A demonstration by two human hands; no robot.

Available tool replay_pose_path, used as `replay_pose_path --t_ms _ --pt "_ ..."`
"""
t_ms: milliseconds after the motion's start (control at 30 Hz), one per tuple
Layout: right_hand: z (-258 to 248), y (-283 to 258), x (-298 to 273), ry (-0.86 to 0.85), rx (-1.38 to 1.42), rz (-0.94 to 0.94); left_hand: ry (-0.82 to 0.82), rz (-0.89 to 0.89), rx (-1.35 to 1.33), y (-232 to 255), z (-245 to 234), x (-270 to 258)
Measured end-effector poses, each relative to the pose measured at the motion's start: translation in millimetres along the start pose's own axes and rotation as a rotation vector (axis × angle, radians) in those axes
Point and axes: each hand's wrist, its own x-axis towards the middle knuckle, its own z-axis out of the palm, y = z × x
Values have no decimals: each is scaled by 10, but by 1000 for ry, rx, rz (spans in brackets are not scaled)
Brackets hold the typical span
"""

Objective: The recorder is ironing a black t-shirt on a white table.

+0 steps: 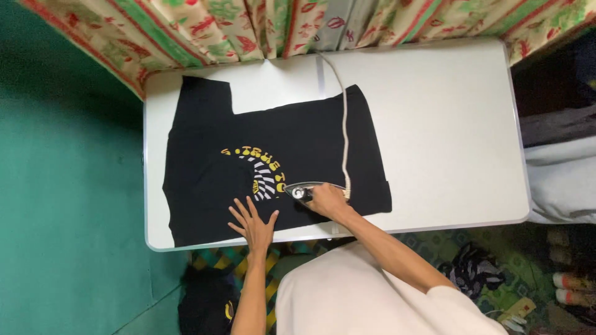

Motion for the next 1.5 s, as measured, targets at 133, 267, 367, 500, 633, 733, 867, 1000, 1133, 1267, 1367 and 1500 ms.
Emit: replay_pose_path --t_ms 133,267,367,500,633,733,867,1000,1133,1267,1367,1500 --pt "-463 269 -138 0 71 28 -6 -48 53 -45 -20 -2" --pt "-809 978 -80 99 286 265 -82 -112 92 -123 -58 -19" --pt "-732 1750 168 167 332 403 -132 -129 76 -153 -67 8" --pt "-1041 2168 118 244 321 496 -171 -157 72 -107 -120 7" --pt "-1244 2214 80 194 386 467 -129 -116 72 -3 -129 -20" --pt "-1294 2235 11 356 549 386 -106 -54 52 236 -130 -49" --pt "-1213 2329 270 709 663 356 -116 120 51 711 -168 -75" --pt "-1199 2270 590 1084 719 317 -181 294 94 1068 -11 37" --pt "-1193 2079 565 1335 686 218 -189 370 142 1296 170 163" --pt "-884 2163 614 1481 673 91 -231 423 136 1475 187 239" --pt "-852 2174 565 1460 667 119 -261 434 126 1574 191 288" --pt "-871 2166 551 1259 846 323 -281 429 131 1623 210 328"
